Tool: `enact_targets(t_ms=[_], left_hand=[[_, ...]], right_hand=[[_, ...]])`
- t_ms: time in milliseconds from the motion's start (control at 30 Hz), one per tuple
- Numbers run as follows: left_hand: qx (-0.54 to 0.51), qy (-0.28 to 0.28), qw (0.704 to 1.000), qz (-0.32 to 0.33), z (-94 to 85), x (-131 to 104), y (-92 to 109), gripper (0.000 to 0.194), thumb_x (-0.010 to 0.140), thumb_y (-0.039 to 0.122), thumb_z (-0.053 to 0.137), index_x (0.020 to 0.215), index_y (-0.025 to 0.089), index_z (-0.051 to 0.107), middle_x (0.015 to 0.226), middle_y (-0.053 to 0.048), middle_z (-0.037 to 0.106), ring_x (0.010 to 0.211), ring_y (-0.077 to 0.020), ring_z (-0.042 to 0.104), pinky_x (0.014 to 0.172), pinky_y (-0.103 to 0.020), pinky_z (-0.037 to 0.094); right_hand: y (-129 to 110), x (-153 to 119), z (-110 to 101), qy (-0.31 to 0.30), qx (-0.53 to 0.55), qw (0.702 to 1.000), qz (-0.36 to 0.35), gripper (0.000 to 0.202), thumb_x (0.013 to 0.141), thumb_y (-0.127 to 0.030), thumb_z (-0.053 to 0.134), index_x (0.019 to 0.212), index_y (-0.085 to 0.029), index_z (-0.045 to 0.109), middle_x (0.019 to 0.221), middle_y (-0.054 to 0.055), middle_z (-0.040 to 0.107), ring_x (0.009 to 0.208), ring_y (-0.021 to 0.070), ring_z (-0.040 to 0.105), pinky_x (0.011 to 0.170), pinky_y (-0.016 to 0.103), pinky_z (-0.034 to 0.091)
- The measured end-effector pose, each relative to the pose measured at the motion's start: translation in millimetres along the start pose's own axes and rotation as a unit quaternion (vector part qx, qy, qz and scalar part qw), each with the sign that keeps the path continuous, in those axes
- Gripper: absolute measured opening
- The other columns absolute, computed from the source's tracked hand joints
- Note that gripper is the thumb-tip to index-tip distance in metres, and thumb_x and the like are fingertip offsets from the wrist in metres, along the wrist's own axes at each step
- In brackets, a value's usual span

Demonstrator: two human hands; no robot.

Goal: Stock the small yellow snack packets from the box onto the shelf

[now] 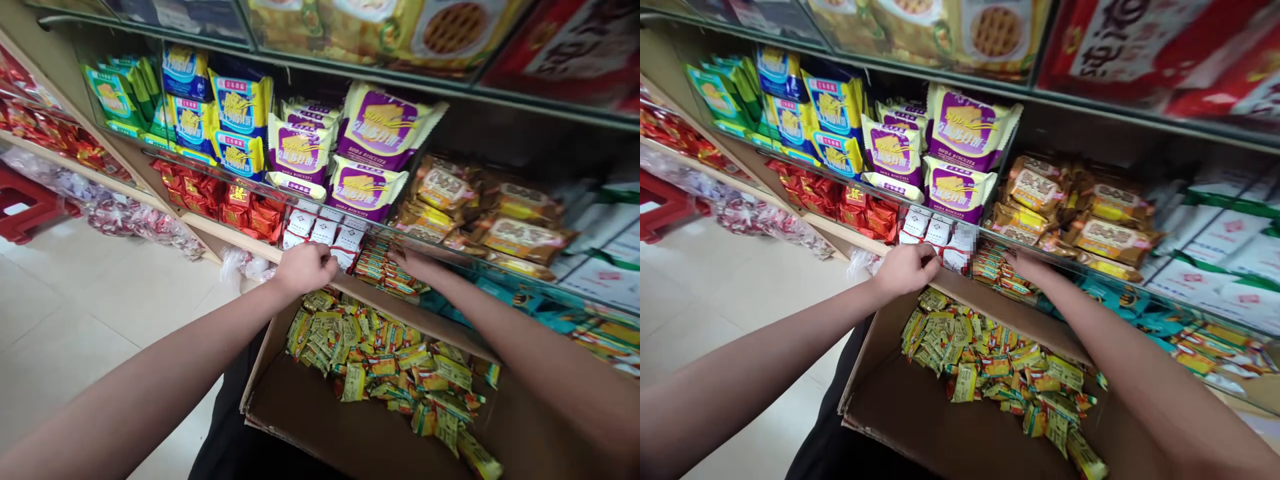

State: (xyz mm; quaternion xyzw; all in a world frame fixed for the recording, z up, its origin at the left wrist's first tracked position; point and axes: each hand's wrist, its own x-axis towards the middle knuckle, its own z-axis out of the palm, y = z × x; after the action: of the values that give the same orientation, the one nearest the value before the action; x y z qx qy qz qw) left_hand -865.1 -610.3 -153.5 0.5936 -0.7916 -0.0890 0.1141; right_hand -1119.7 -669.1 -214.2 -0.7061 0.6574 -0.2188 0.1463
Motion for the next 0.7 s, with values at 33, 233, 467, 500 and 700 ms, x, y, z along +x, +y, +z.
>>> enact_targets(t_ms=[33, 233, 467, 500, 700], left_hand=[[-0.002, 0.001, 1.0, 0.0, 0.1, -0.2, -0.6, 0.032, 0.077, 0.035, 0.035, 0.077, 0.02, 0.063, 0.07, -0.003, 0.065, 0.064, -0.0167, 0.057, 0.053, -0.026, 0.036], [0.004, 0.018, 1.0, -0.016, 2.7, -1.8, 1.4, 0.032, 0.078, 0.037, 0.035, 0.077, 0.02, 0.062, 0.068, -0.003, 0.064, 0.063, -0.0159, 0.055, 0.052, -0.025, 0.033], [0.054, 0.05, 0.997, 0.027, -9.8, -21.7, 16.0, 0.042, 0.086, 0.038, 0.021, 0.081, 0.017, 0.058, 0.072, -0.002, 0.061, 0.066, -0.0137, 0.053, 0.056, -0.023, 0.032], [0.055, 0.054, 0.996, 0.033, -11.6, -22.8, 17.3, 0.042, 0.086, 0.038, 0.021, 0.082, 0.017, 0.058, 0.073, -0.002, 0.061, 0.067, -0.014, 0.054, 0.057, -0.023, 0.033], [0.013, 0.126, 0.988, 0.094, -16.2, -28.1, 23.0, 0.032, 0.083, 0.027, 0.03, 0.103, 0.016, 0.053, 0.099, -0.008, 0.061, 0.094, -0.0187, 0.053, 0.082, -0.03, 0.038]], right_hand=[[1.0, -12.3, -11.5, -0.024, -0.007, 1.0, -0.003, 0.033, 0.075, -0.038, 0.056, 0.098, -0.015, 0.058, 0.104, 0.012, 0.059, 0.096, 0.0237, 0.054, 0.084, 0.04, 0.041], [-23.9, -163.0, -72.5, 0.002, -0.012, 0.985, -0.169, 0.028, 0.079, -0.036, 0.048, 0.101, -0.02, 0.058, 0.114, 0.007, 0.054, 0.11, 0.023, 0.044, 0.094, 0.041, 0.032], [-44.9, -238.7, 36.4, -0.073, 0.103, 0.992, -0.007, 0.028, 0.078, -0.031, 0.049, 0.102, -0.017, 0.053, 0.094, 0.008, 0.057, 0.084, 0.0183, 0.055, 0.072, 0.03, 0.046], [-47.2, -229.8, 54.5, -0.055, 0.095, 0.994, -0.002, 0.038, 0.075, -0.033, 0.054, 0.108, -0.016, 0.05, 0.103, 0.011, 0.053, 0.093, 0.0206, 0.052, 0.077, 0.031, 0.044], [-57.6, -182.8, 84.9, 0.01, 0.081, 0.997, -0.009, 0.022, 0.073, -0.021, 0.054, 0.094, -0.021, 0.058, 0.094, 0.008, 0.056, 0.087, 0.0213, 0.052, 0.075, 0.031, 0.041]])
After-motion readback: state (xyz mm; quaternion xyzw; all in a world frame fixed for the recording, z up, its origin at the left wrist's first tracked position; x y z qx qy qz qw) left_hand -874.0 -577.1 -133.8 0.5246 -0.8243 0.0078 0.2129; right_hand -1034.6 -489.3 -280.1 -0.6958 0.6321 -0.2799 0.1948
